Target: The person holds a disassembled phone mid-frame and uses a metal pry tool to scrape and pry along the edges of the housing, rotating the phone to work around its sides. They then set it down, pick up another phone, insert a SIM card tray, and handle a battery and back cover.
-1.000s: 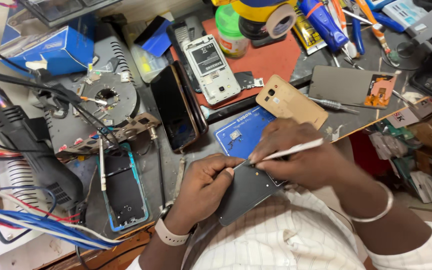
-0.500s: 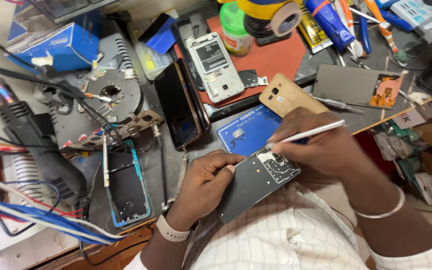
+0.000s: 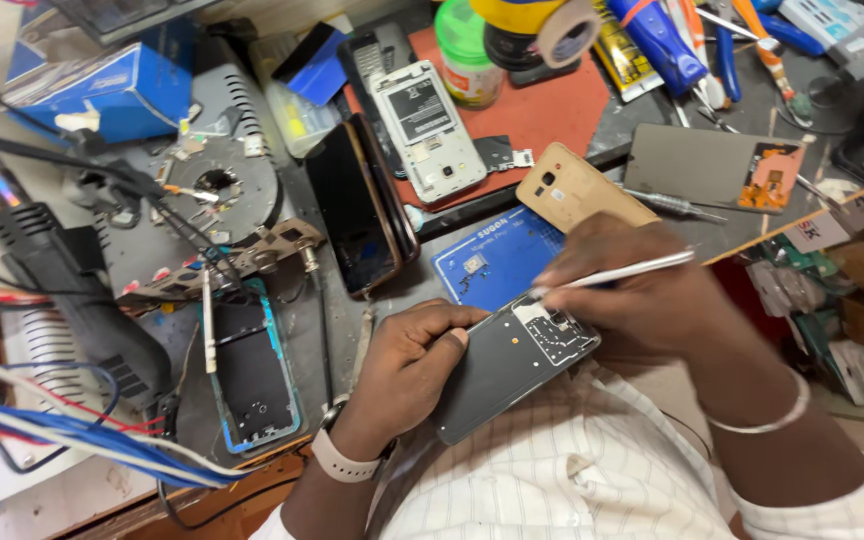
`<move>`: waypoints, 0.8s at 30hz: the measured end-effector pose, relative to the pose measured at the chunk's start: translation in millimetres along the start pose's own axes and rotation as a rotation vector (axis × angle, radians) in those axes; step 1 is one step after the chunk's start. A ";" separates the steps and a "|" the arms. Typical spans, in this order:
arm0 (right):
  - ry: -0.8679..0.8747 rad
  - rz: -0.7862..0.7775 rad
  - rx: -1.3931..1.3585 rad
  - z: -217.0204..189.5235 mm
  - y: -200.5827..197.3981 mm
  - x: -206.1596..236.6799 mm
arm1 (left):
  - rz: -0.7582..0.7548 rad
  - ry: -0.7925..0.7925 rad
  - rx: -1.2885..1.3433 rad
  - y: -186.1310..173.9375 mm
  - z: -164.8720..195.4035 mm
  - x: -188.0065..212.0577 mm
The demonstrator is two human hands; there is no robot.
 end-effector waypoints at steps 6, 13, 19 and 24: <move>-0.139 -0.094 0.128 -11.7 18.2 -0.9 | -0.005 0.015 0.009 0.7 -2.7 -1.1; 0.047 0.032 0.066 -13.6 -5.4 -6.3 | 0.005 -0.033 0.037 -0.8 -9.3 0.9; -0.095 -0.014 0.170 -33.9 13.6 -6.6 | 0.014 0.064 -0.039 0.4 -2.7 -0.5; 0.071 0.381 0.446 -21.2 -64.8 25.0 | 0.055 0.029 0.076 -3.3 -5.1 -0.4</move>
Point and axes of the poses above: each hand's wrist, its own x-axis away from the middle knuckle, its own y-axis out of the palm, z = x × y, the point moved 9 cm from there along -x, towards the middle knuckle, and after that the axes turned 3 degrees about y, right-handed, at the moved point
